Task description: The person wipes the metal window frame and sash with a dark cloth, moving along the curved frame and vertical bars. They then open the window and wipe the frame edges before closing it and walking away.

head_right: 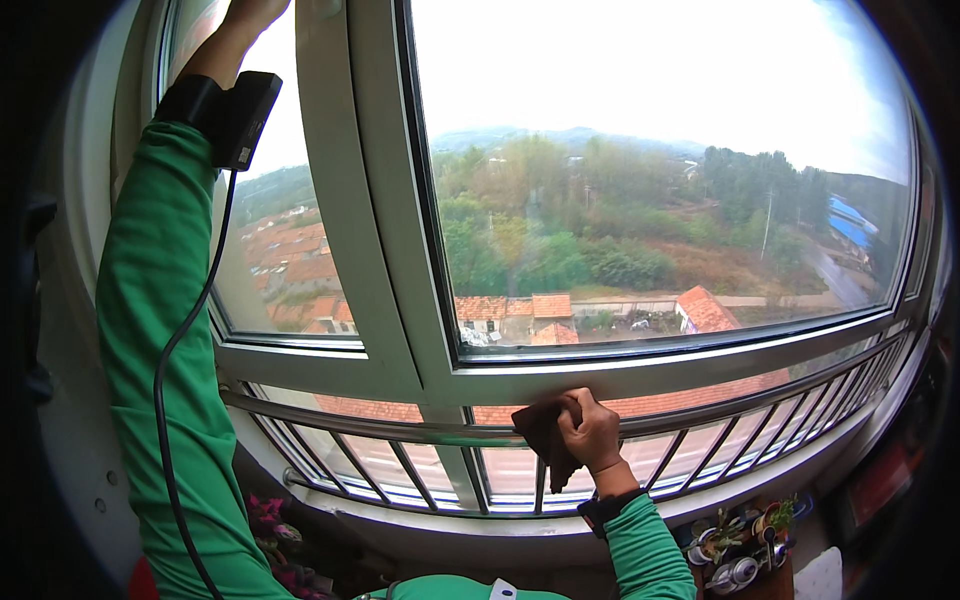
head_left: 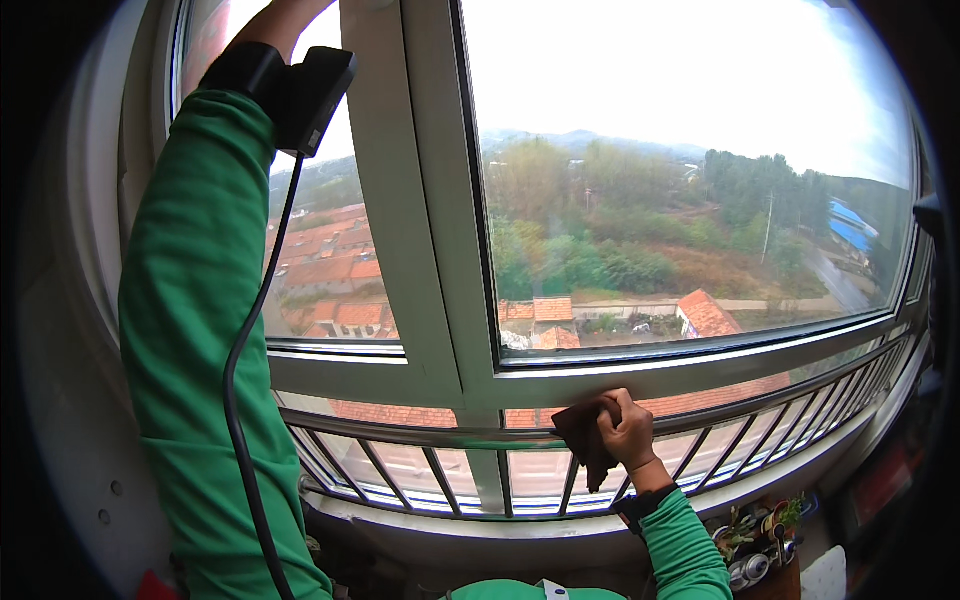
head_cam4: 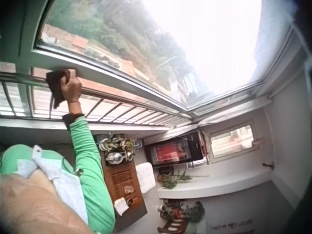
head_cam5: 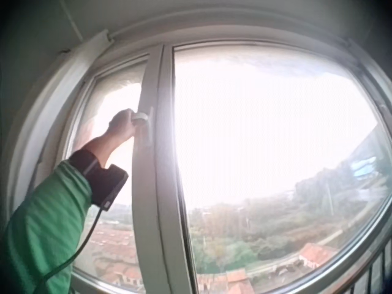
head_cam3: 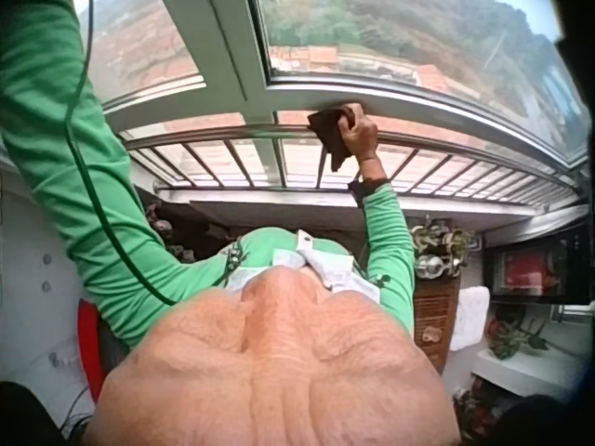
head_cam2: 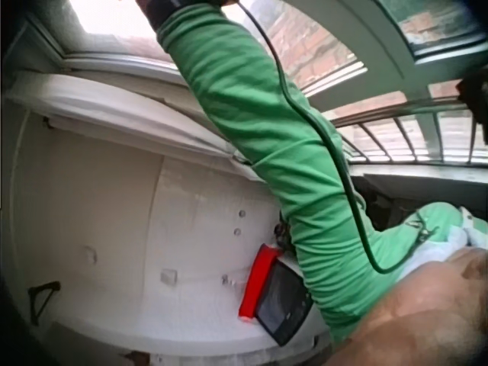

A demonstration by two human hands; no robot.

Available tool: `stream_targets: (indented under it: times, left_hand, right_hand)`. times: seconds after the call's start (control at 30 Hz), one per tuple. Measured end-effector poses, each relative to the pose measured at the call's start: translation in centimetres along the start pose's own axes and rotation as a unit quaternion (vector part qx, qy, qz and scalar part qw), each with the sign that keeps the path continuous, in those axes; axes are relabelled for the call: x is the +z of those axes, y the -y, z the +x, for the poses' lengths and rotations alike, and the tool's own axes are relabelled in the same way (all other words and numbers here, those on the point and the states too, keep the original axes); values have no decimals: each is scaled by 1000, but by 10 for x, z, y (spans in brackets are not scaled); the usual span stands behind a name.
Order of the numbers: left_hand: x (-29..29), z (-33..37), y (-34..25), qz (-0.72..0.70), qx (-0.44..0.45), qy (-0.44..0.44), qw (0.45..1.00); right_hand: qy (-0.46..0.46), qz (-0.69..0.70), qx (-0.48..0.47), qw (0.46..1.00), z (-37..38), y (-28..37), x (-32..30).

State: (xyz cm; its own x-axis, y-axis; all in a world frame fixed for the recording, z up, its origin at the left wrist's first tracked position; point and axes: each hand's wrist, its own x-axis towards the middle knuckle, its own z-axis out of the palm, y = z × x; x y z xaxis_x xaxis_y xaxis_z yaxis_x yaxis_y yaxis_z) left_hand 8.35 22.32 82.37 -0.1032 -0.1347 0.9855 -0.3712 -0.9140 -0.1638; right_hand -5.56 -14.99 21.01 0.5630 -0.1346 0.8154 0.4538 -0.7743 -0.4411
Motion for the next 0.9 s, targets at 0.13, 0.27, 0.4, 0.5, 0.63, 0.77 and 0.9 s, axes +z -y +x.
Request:
stream_targets:
  times: [0.13, 0.27, 0.4, 0.5, 0.63, 0.77, 0.9]
  left_hand:
    - [-6, -4, 1, -12, 36, 7, 999]
    - [-10, -12, -1, -49, 62, -5, 997]
    - [-18, -19, -3, -94, 69, 19, 993]
    - [-28, -18, -6, -51, 143, -21, 988]
    - [-40, -19, -14, -45, 148, -32, 987]
    - [-70, -22, -20, -123, 144, -15, 982]
    - [-114, -26, -20, -135, 106, 20, 985]
  right_hand:
    - [-7, 1, -3, 1000, 0, 0, 1]
    - [-7, 5, 8, 1000, -1, 0, 1]
    - [-8, 7, 4, 1000, 0, 1, -1]
    - [-15, 0, -8, 1000, 1, 3, -1]
    - [-12, 17, -4, 1000, 0, 2, -1]
    - [-15, 5, -14, 1000, -1, 0, -1]
    - [-6, 10, -7, 1000, -1, 1, -2]
